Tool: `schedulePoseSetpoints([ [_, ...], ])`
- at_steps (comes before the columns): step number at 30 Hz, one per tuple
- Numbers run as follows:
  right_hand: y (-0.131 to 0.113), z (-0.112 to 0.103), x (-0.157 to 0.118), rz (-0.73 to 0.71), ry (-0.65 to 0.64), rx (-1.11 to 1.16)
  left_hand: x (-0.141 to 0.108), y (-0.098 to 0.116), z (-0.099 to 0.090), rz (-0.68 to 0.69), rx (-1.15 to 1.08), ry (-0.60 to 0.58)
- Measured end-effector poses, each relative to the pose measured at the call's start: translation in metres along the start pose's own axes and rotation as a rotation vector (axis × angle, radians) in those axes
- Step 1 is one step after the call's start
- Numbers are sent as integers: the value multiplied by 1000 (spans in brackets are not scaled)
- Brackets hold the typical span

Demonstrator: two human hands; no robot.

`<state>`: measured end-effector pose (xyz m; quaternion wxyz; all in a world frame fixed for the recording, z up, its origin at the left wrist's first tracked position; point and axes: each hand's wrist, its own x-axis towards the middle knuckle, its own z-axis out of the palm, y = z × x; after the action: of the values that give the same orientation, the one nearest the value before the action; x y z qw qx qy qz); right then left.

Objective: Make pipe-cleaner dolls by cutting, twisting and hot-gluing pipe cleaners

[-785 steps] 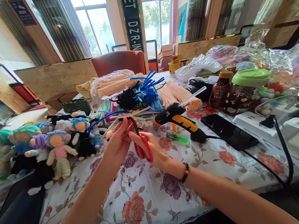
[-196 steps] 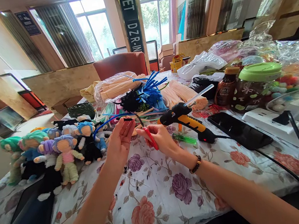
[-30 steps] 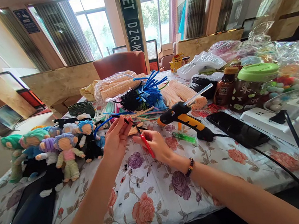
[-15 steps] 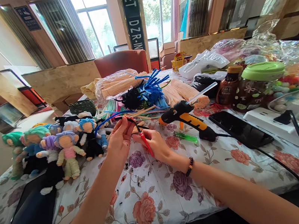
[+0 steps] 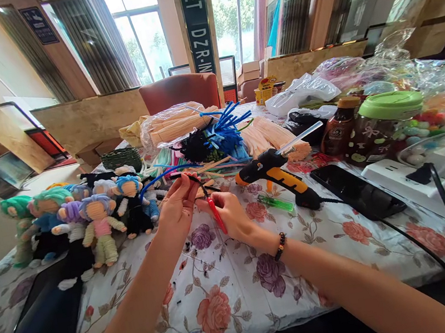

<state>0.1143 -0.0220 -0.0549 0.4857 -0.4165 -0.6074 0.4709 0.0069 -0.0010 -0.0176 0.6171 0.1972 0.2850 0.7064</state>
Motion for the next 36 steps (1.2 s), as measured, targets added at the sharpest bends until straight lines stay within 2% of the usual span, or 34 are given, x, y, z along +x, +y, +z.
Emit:
schedulePoseSetpoints([
  [5, 1, 0, 0, 1, -22, 30, -1, 0, 1, 2, 7, -19],
  [11, 0, 0, 0, 2, 24, -30, -1, 0, 1, 10, 3, -46],
  [21, -1, 1, -2, 5, 33, 59, -4, 2, 1, -3, 47, -86],
  [27, 3, -4, -2, -108, 99, 137, -5, 4, 1, 14, 58, -167],
  [32, 0, -10, -3, -155, 5, 60, -2, 5, 1, 46, 46, -146],
  [36, -2, -12, -3, -114, -60, -53, 0, 6, 0, 56, 34, -157],
])
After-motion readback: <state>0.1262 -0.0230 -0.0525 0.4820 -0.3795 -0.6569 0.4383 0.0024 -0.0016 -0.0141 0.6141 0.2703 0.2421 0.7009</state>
